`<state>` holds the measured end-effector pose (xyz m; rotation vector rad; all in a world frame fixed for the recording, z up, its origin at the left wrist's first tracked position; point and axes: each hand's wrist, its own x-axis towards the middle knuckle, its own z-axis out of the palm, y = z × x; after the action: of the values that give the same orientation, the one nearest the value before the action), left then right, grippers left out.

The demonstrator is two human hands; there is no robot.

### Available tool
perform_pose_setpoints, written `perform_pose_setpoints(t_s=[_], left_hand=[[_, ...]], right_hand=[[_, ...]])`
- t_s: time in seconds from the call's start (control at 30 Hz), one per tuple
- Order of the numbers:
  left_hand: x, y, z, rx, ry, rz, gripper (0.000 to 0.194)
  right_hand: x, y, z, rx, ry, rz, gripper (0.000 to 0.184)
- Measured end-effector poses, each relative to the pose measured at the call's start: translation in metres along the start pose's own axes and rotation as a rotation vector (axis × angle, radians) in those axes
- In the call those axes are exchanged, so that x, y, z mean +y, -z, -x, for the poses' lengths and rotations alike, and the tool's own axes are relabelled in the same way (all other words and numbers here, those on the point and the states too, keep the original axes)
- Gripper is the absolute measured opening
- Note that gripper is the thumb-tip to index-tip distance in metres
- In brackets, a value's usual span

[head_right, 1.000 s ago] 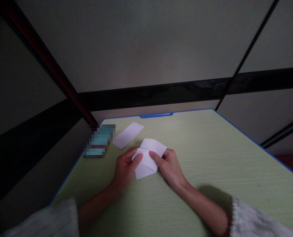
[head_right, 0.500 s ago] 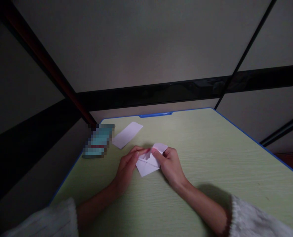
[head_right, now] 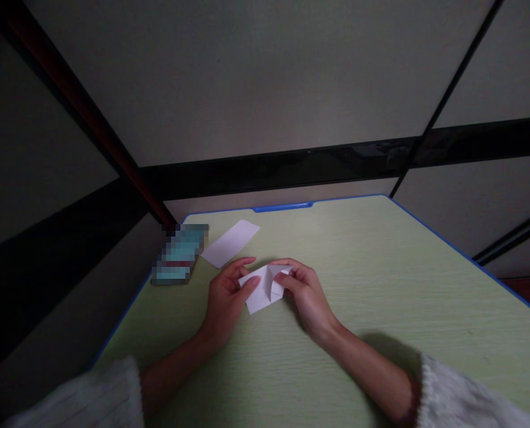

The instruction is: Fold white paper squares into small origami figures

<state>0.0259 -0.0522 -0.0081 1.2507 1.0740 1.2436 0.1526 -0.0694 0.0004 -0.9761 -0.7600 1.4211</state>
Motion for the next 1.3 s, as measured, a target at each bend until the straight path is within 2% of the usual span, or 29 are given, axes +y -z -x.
perform_pose_setpoints(t_s=[0.1,0.3,0.53,0.67,0.73,0.83,0.97,1.1,1.2,1.3], left_hand=[[0.0004,-0.0004,-0.0009,0.016,0.015,0.006,0.024],[0.0004,-0.0027,-0.0005,-0.019,0.060,0.046,0.010],[-0.0001,-0.0035,-0.0012,-0.016,0.070,0.093,0.014],[-0.0015,-0.0024,-0.0009,-0.049,0.015,0.054,0.009],[-0.0013,-0.0012,0.0002,-0.062,0.002,0.055,0.017],[-0.0006,0.0009,0.0025,-0.131,0.016,0.099,0.028],[0.0006,0.0016,0.0044,-0.229,0.039,0.083,0.028],[0.0018,-0.0004,0.0044,-0.203,0.040,0.026,0.024],[0.0024,-0.0016,0.0044,-0.187,0.026,0.000,0.020],[0.0018,-0.0015,0.0046,-0.187,0.033,-0.009,0.018]], right_hand=[[0.0011,-0.0005,-0.0010,-0.036,-0.024,-0.042,0.016],[0.0058,-0.0001,-0.0016,-0.097,-0.035,0.059,0.019],[0.0049,-0.0001,-0.0011,-0.095,-0.062,0.143,0.019],[0.0060,0.0009,-0.0012,-0.081,-0.071,0.157,0.021],[0.0063,0.0010,-0.0010,-0.066,-0.068,0.162,0.022],[0.0054,0.0001,-0.0001,-0.037,-0.070,0.161,0.025],[0.0038,-0.0013,0.0012,-0.028,-0.061,0.111,0.025],[0.0046,-0.0011,0.0014,-0.028,-0.048,0.138,0.025],[0.0034,-0.0008,0.0018,-0.023,0.016,0.210,0.022],[-0.0008,-0.0003,0.0021,-0.031,0.189,0.298,0.023]])
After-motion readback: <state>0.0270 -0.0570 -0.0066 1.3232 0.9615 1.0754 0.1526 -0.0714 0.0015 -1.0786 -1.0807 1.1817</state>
